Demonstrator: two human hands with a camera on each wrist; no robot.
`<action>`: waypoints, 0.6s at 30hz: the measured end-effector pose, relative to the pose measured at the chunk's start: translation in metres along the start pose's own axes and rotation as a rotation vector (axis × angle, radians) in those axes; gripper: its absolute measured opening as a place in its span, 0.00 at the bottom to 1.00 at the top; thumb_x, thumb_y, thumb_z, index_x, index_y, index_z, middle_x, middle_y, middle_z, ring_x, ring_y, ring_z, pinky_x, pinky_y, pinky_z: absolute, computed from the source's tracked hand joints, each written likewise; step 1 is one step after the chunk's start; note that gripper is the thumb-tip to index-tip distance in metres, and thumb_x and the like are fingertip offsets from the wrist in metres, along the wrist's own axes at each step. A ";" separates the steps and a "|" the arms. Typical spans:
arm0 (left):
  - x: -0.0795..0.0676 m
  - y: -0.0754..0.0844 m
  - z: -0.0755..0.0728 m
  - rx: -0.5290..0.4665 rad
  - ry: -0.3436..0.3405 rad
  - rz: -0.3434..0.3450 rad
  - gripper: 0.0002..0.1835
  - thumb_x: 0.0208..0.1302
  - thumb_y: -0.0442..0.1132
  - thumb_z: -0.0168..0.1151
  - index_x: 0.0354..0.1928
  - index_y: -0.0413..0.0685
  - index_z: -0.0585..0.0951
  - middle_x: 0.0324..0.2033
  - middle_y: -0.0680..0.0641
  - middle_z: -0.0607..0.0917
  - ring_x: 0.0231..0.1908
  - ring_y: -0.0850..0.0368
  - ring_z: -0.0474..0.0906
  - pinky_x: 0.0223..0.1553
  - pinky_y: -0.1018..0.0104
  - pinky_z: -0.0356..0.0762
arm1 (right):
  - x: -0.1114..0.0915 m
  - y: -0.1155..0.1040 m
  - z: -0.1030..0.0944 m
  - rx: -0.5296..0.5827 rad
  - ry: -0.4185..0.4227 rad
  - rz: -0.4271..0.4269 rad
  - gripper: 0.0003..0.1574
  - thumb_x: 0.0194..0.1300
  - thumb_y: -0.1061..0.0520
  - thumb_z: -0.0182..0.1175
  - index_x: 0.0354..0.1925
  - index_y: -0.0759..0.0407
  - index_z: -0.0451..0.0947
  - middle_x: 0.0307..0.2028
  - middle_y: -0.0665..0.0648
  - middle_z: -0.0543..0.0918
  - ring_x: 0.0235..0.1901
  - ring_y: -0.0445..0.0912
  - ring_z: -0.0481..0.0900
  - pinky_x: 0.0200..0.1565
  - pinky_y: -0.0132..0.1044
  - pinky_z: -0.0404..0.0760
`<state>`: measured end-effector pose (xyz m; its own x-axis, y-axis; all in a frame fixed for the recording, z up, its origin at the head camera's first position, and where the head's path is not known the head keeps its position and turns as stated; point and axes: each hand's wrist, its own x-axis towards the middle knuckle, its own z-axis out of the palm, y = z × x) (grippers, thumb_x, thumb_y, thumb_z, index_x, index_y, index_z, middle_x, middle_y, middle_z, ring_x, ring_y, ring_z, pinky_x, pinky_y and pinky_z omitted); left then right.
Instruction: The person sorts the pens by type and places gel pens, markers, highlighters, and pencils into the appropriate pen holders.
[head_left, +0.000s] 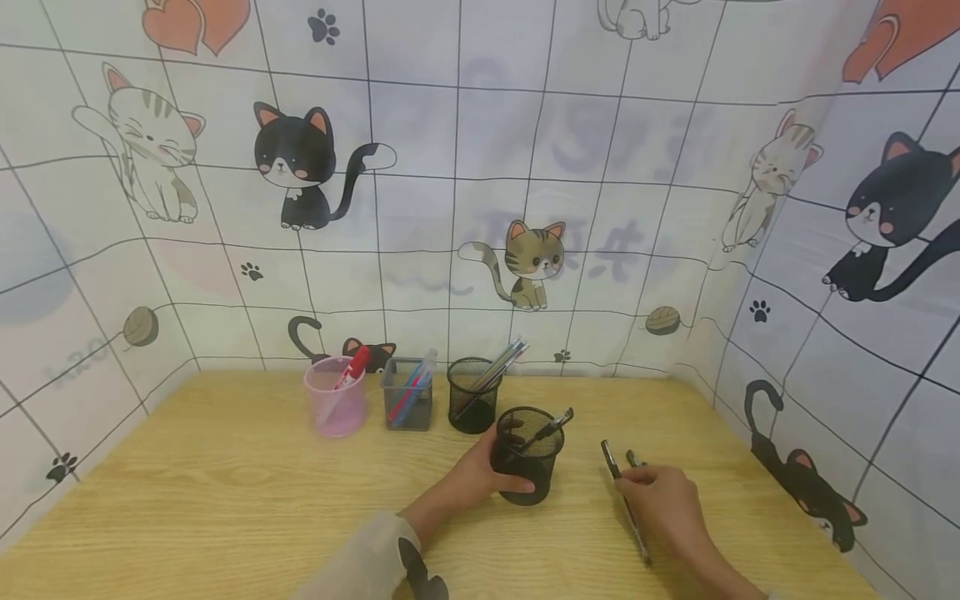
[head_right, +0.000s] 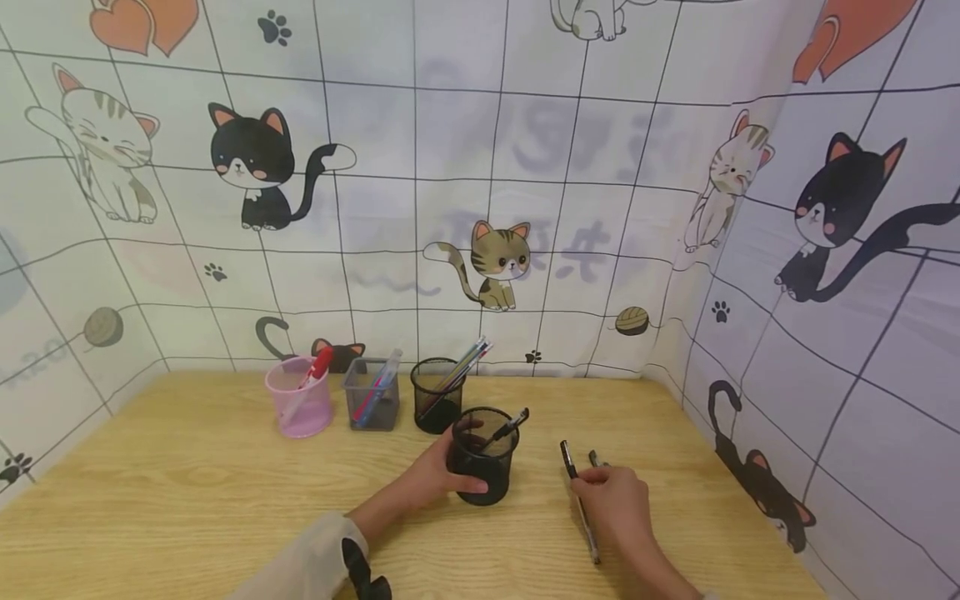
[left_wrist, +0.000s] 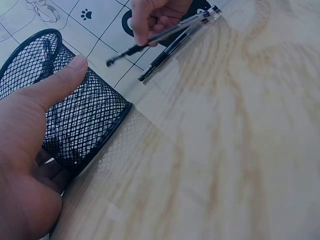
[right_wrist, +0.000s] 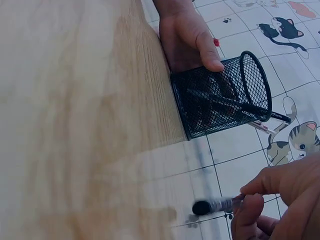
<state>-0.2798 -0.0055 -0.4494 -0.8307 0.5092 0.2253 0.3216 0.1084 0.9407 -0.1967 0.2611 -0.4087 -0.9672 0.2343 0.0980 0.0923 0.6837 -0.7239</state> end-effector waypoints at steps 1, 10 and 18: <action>0.000 0.001 0.000 0.000 0.001 -0.002 0.51 0.45 0.41 0.78 0.71 0.53 0.60 0.62 0.44 0.72 0.62 0.49 0.67 0.63 0.47 0.58 | 0.000 -0.001 -0.001 0.019 -0.006 0.015 0.15 0.59 0.56 0.63 0.40 0.66 0.84 0.29 0.55 0.84 0.20 0.44 0.74 0.19 0.33 0.71; 0.001 0.000 -0.001 -0.008 -0.005 0.005 0.50 0.46 0.40 0.78 0.71 0.51 0.60 0.62 0.44 0.72 0.62 0.49 0.66 0.63 0.47 0.57 | 0.001 -0.010 -0.009 0.190 -0.039 0.052 0.22 0.64 0.52 0.59 0.47 0.70 0.80 0.42 0.61 0.84 0.34 0.47 0.83 0.40 0.44 0.81; 0.001 0.001 0.000 0.011 0.005 -0.002 0.51 0.45 0.42 0.78 0.71 0.52 0.59 0.62 0.45 0.71 0.63 0.49 0.65 0.63 0.47 0.57 | 0.006 -0.024 -0.010 0.361 -0.023 0.043 0.19 0.67 0.57 0.55 0.47 0.73 0.76 0.36 0.58 0.82 0.35 0.46 0.81 0.41 0.33 0.80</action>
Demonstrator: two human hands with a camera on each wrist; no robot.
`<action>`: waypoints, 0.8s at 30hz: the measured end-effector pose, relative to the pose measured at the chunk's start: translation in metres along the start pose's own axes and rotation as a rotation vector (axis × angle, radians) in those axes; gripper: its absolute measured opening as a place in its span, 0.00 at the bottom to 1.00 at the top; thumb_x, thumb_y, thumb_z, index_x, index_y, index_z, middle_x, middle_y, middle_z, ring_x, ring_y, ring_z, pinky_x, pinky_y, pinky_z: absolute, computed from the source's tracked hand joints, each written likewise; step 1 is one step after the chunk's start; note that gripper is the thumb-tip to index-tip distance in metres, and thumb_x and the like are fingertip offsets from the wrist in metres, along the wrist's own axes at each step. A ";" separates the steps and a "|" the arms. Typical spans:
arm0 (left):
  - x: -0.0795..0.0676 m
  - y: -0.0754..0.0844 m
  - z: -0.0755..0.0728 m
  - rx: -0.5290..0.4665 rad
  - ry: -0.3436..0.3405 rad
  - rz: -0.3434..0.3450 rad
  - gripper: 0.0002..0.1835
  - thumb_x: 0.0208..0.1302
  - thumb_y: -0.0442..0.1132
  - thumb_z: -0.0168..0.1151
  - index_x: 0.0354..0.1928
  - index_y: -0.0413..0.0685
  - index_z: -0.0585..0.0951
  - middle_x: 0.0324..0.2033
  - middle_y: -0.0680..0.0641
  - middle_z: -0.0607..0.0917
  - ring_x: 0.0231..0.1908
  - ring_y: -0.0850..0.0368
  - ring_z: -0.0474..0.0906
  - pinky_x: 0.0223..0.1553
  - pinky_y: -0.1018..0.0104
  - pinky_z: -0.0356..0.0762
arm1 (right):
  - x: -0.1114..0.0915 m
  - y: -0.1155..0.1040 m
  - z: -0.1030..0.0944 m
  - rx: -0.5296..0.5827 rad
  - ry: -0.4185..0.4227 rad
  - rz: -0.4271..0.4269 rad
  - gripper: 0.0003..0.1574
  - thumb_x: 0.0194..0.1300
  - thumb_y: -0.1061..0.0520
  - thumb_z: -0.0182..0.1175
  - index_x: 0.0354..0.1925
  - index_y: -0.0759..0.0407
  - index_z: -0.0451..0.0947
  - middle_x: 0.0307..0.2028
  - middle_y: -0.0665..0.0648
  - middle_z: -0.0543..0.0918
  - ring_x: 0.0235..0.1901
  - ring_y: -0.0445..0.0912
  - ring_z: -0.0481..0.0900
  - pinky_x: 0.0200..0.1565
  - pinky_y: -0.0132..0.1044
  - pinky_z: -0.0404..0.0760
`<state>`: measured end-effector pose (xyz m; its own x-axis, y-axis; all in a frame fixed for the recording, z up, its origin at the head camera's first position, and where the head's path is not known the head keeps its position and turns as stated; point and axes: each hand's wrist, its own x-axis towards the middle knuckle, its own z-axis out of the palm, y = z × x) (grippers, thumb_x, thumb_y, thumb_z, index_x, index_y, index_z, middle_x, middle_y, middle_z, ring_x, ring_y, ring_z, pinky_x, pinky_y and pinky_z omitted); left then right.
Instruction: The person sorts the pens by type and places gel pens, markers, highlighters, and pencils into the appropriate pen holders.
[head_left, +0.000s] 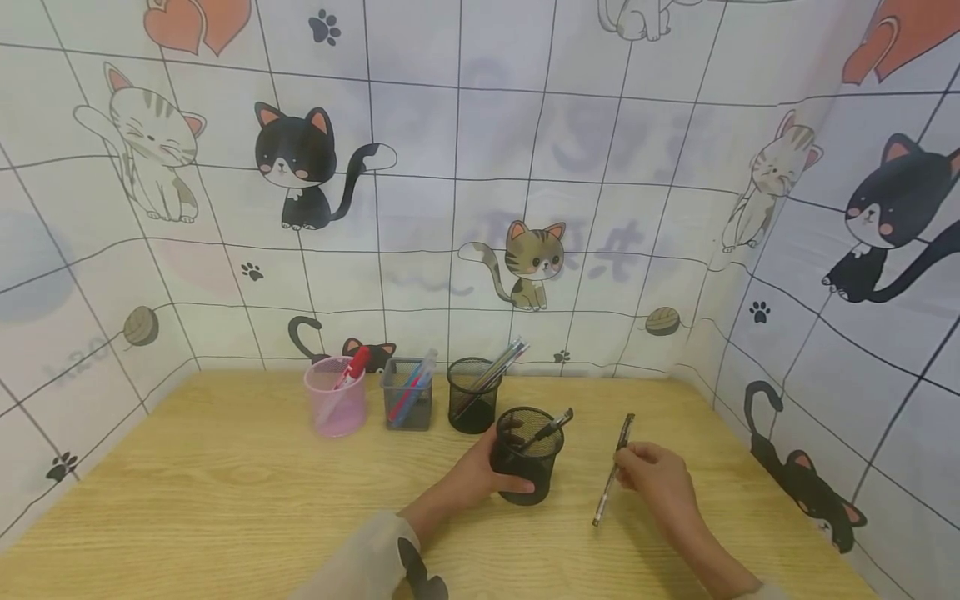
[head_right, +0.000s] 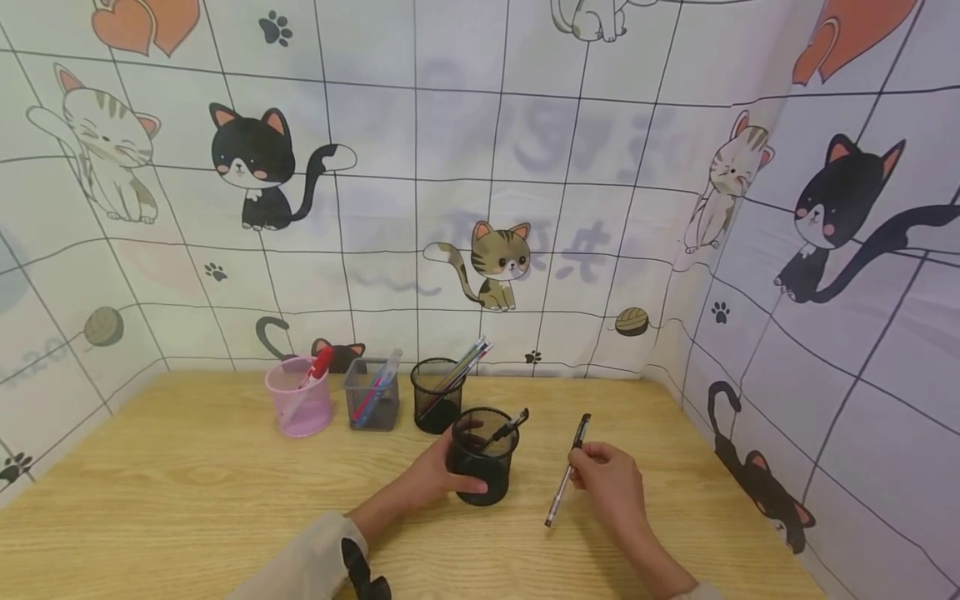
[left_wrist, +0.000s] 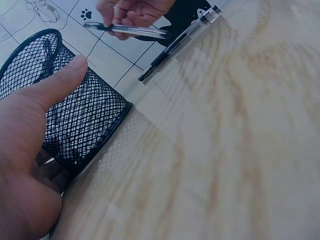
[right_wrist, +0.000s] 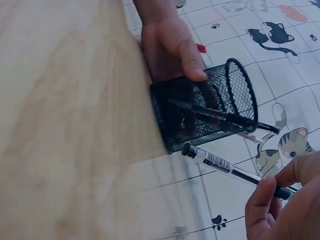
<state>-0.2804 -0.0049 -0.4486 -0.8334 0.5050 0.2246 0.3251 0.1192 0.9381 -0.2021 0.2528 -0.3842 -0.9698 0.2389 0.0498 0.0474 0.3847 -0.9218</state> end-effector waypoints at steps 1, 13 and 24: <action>0.000 0.000 0.000 0.001 0.001 0.000 0.51 0.45 0.42 0.78 0.71 0.52 0.59 0.62 0.45 0.72 0.63 0.49 0.65 0.63 0.47 0.57 | 0.001 -0.003 0.000 0.025 0.003 -0.008 0.19 0.67 0.57 0.54 0.47 0.73 0.76 0.35 0.58 0.82 0.35 0.45 0.81 0.41 0.32 0.80; 0.002 0.001 0.000 -0.016 -0.011 0.013 0.50 0.46 0.40 0.78 0.71 0.51 0.59 0.62 0.44 0.71 0.62 0.51 0.66 0.63 0.49 0.57 | 0.000 -0.042 -0.004 0.345 0.078 -0.116 0.12 0.70 0.60 0.52 0.43 0.71 0.69 0.30 0.53 0.80 0.33 0.41 0.81 0.42 0.31 0.80; 0.000 0.001 0.000 -0.011 -0.012 0.018 0.50 0.47 0.40 0.77 0.71 0.50 0.59 0.62 0.44 0.72 0.62 0.49 0.66 0.63 0.47 0.57 | -0.001 -0.051 0.005 0.430 0.098 -0.146 0.12 0.69 0.62 0.53 0.45 0.71 0.67 0.35 0.54 0.79 0.34 0.42 0.82 0.45 0.33 0.79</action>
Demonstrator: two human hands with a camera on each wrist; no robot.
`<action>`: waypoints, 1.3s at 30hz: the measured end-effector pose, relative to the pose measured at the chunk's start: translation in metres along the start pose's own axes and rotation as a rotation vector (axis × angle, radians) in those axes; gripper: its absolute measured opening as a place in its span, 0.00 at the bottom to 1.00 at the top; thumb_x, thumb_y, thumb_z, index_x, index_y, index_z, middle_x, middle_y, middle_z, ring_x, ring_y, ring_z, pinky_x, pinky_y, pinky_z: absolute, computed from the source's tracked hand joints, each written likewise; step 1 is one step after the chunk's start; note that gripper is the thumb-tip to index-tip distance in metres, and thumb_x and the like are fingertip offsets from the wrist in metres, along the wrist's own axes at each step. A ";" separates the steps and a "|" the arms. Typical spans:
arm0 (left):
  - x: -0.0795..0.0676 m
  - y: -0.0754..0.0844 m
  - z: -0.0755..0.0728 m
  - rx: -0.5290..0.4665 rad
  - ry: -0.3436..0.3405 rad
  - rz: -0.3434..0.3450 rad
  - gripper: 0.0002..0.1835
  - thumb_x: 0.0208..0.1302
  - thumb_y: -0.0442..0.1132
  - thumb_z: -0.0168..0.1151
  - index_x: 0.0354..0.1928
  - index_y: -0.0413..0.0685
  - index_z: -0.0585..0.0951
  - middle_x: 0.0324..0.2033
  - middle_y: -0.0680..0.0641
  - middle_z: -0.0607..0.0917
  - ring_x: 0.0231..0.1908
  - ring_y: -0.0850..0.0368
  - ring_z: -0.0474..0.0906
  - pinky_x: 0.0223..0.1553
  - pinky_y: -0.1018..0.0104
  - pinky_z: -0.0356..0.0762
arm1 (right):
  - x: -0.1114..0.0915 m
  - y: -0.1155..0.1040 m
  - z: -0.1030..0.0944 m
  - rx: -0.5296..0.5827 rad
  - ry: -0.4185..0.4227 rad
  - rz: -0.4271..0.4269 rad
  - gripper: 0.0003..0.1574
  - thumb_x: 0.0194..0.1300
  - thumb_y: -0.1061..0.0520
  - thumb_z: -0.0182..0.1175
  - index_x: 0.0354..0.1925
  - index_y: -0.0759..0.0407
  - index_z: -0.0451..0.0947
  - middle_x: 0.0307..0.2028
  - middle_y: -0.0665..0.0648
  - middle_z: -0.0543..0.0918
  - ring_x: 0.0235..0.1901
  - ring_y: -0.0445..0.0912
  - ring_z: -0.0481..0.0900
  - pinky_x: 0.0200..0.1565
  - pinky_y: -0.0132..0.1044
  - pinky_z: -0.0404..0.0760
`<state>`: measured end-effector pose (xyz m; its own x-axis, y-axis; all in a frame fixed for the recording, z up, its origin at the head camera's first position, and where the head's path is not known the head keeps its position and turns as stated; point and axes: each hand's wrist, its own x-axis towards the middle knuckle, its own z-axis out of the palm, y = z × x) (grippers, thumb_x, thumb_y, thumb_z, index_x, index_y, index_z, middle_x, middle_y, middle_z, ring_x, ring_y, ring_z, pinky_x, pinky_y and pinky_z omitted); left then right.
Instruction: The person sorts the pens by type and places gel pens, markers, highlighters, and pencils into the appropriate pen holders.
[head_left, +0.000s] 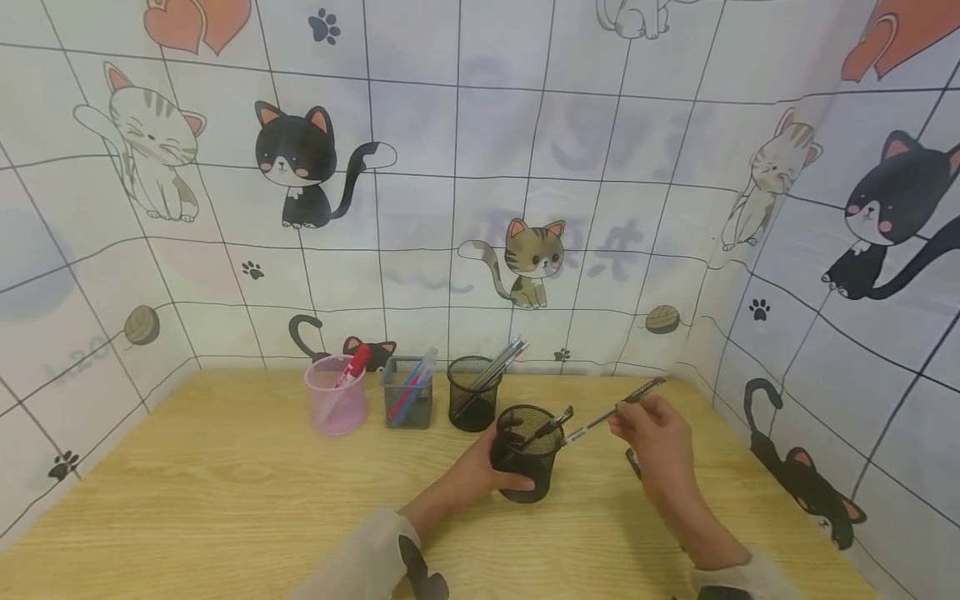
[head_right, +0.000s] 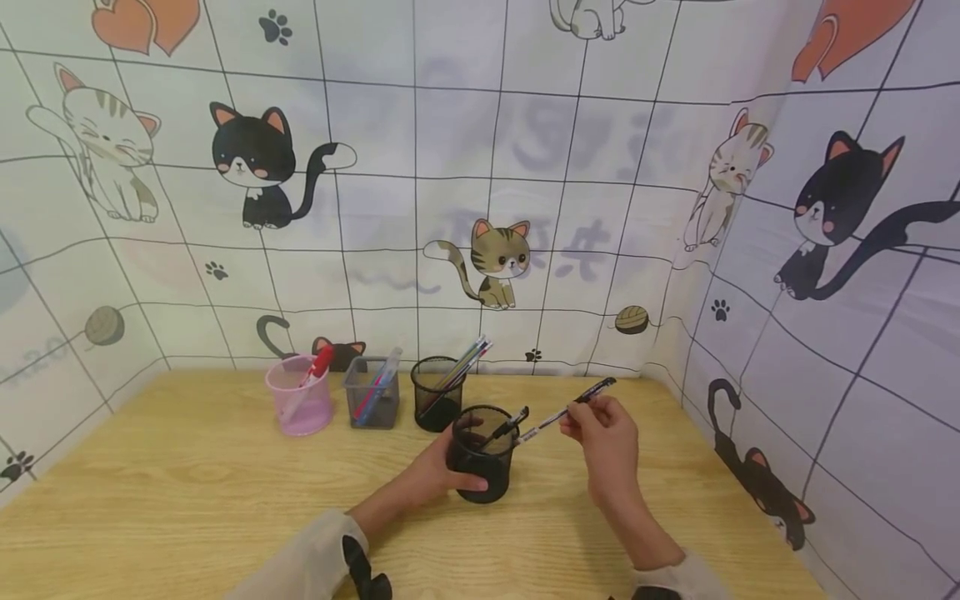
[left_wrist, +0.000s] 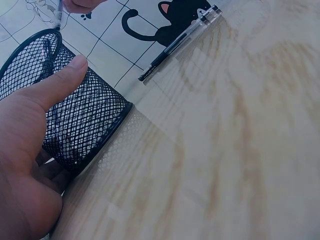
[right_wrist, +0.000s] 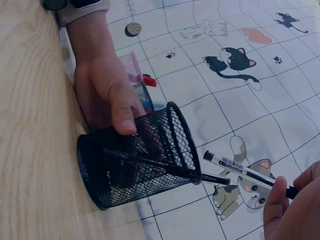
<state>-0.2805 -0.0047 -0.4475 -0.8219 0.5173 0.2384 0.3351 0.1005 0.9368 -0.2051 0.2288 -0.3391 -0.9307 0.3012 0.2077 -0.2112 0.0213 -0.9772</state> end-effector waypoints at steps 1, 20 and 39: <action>0.000 0.000 0.000 0.000 -0.003 -0.001 0.50 0.47 0.40 0.77 0.71 0.50 0.59 0.62 0.44 0.72 0.63 0.49 0.66 0.63 0.47 0.57 | 0.001 0.000 0.001 0.010 0.007 -0.006 0.11 0.69 0.62 0.53 0.44 0.71 0.68 0.34 0.55 0.79 0.33 0.42 0.82 0.45 0.33 0.79; -0.001 0.005 -0.001 0.013 -0.001 -0.011 0.50 0.46 0.41 0.78 0.70 0.50 0.60 0.60 0.45 0.73 0.61 0.48 0.67 0.62 0.47 0.58 | 0.001 0.021 0.022 -0.068 -0.125 -0.016 0.11 0.66 0.64 0.59 0.42 0.71 0.69 0.38 0.60 0.79 0.35 0.44 0.83 0.45 0.37 0.80; 0.001 -0.004 -0.001 0.015 -0.003 -0.002 0.48 0.46 0.41 0.78 0.69 0.55 0.62 0.59 0.50 0.75 0.60 0.53 0.68 0.62 0.50 0.59 | 0.001 0.027 0.027 -0.118 -0.154 0.030 0.17 0.66 0.63 0.60 0.49 0.73 0.71 0.39 0.62 0.80 0.35 0.45 0.82 0.44 0.35 0.81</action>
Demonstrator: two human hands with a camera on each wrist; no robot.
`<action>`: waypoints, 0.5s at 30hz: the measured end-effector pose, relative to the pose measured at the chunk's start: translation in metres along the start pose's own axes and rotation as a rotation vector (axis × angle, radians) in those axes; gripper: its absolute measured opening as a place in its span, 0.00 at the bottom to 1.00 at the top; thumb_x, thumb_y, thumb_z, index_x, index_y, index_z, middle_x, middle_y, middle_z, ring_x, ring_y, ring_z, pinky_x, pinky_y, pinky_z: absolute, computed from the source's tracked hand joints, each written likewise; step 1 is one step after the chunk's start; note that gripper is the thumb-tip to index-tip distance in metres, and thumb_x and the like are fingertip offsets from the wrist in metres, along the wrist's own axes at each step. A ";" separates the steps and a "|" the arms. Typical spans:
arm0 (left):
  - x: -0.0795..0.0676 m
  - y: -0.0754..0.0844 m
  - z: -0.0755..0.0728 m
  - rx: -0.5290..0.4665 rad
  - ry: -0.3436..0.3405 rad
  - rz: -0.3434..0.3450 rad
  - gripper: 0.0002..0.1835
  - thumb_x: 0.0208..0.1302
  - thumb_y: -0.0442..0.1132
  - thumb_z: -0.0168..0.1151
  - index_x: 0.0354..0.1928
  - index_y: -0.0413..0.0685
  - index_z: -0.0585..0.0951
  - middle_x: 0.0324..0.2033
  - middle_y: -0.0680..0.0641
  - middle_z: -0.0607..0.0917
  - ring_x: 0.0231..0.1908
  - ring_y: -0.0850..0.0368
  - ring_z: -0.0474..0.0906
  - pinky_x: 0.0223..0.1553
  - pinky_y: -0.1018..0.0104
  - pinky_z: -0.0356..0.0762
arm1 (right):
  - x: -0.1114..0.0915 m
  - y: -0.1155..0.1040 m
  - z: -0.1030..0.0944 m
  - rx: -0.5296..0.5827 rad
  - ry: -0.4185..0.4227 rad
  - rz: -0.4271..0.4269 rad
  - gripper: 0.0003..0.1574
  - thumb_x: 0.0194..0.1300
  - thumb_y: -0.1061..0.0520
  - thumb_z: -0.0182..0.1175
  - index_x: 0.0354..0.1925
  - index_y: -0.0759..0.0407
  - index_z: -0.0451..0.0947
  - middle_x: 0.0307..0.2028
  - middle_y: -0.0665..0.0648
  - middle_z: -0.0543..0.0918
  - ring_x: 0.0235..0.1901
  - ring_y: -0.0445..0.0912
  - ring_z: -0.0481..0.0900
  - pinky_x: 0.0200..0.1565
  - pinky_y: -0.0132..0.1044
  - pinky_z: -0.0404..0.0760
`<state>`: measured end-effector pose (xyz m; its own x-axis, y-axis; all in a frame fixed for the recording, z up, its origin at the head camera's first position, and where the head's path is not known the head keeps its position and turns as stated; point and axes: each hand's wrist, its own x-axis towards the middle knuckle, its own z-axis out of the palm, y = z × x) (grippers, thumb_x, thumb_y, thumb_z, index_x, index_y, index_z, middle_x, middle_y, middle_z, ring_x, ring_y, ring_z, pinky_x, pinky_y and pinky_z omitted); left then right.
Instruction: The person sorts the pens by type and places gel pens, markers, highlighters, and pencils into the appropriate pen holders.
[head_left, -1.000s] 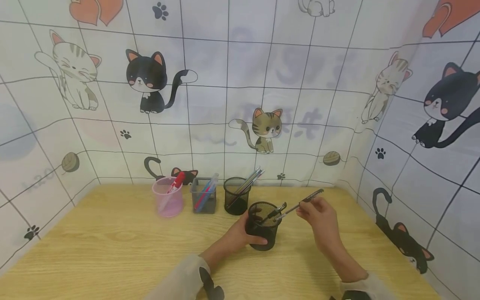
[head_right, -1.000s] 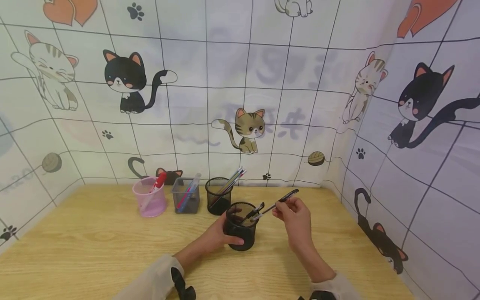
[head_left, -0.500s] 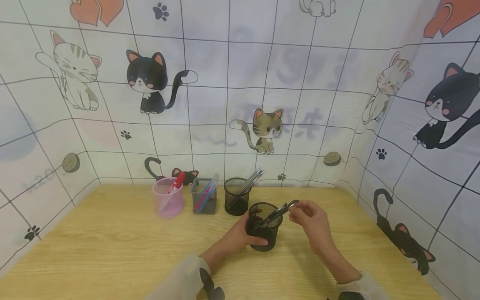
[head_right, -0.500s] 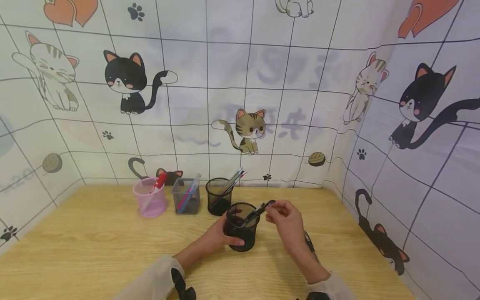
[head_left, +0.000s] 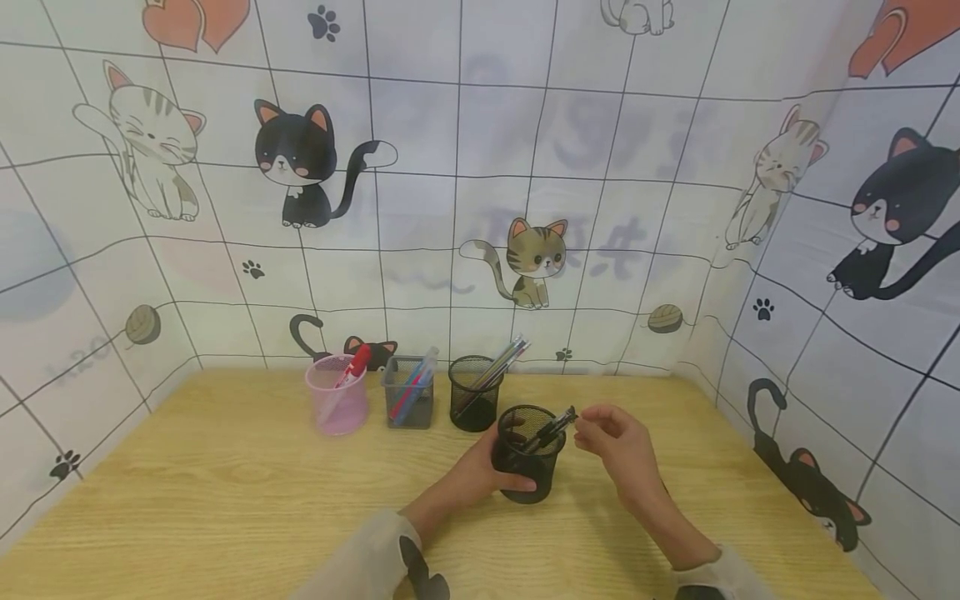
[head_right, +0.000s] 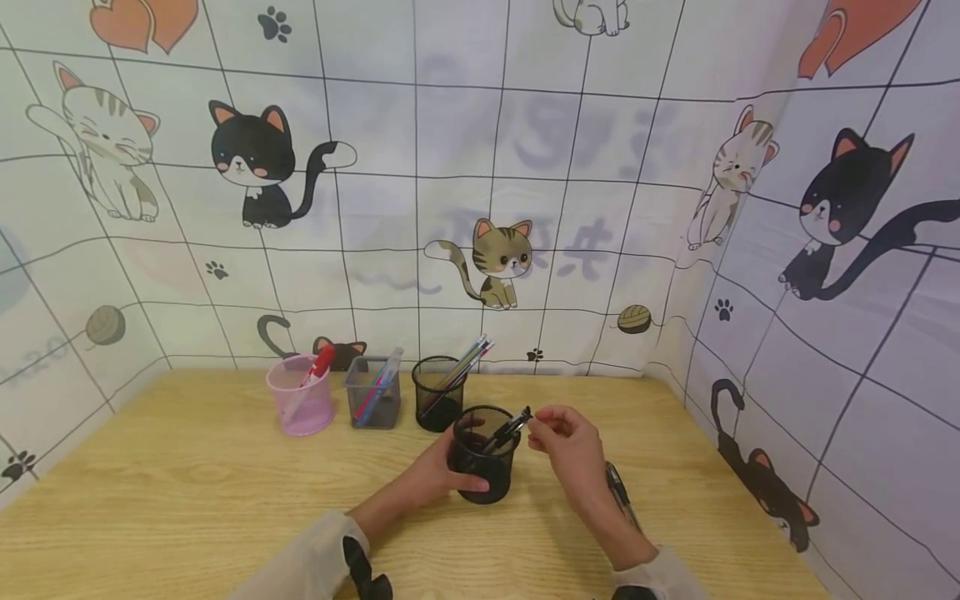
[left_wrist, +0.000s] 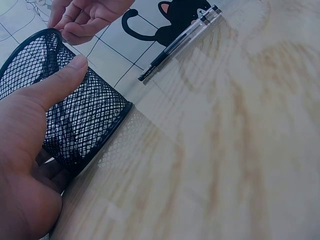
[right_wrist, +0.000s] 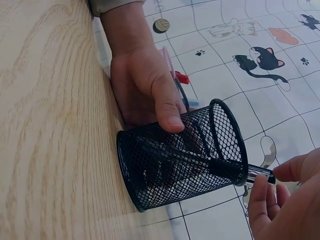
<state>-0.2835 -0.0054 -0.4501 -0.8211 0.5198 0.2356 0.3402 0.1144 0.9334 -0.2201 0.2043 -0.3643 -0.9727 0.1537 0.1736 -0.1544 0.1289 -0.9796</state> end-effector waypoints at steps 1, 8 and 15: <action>0.000 0.000 0.000 -0.002 0.000 0.000 0.48 0.46 0.41 0.78 0.69 0.55 0.62 0.58 0.51 0.75 0.60 0.53 0.69 0.62 0.51 0.59 | 0.000 0.000 0.000 -0.001 -0.004 0.002 0.17 0.66 0.62 0.60 0.49 0.73 0.72 0.39 0.63 0.80 0.35 0.45 0.82 0.44 0.35 0.81; 0.000 0.002 0.001 -0.004 0.006 -0.005 0.48 0.45 0.41 0.78 0.69 0.55 0.63 0.58 0.50 0.75 0.60 0.53 0.69 0.62 0.50 0.59 | 0.000 0.002 0.001 -0.005 -0.010 0.005 0.17 0.66 0.62 0.60 0.49 0.73 0.73 0.41 0.62 0.79 0.34 0.44 0.82 0.44 0.35 0.81; -0.001 0.003 0.001 0.003 0.007 -0.006 0.48 0.46 0.42 0.78 0.69 0.54 0.62 0.59 0.49 0.74 0.60 0.52 0.68 0.62 0.49 0.59 | 0.000 0.003 -0.001 -0.016 -0.003 -0.001 0.17 0.66 0.63 0.60 0.49 0.73 0.72 0.40 0.62 0.80 0.34 0.45 0.83 0.43 0.35 0.81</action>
<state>-0.2810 -0.0045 -0.4481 -0.8265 0.5132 0.2314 0.3361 0.1201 0.9341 -0.2206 0.2055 -0.3675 -0.9731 0.1502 0.1745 -0.1530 0.1446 -0.9776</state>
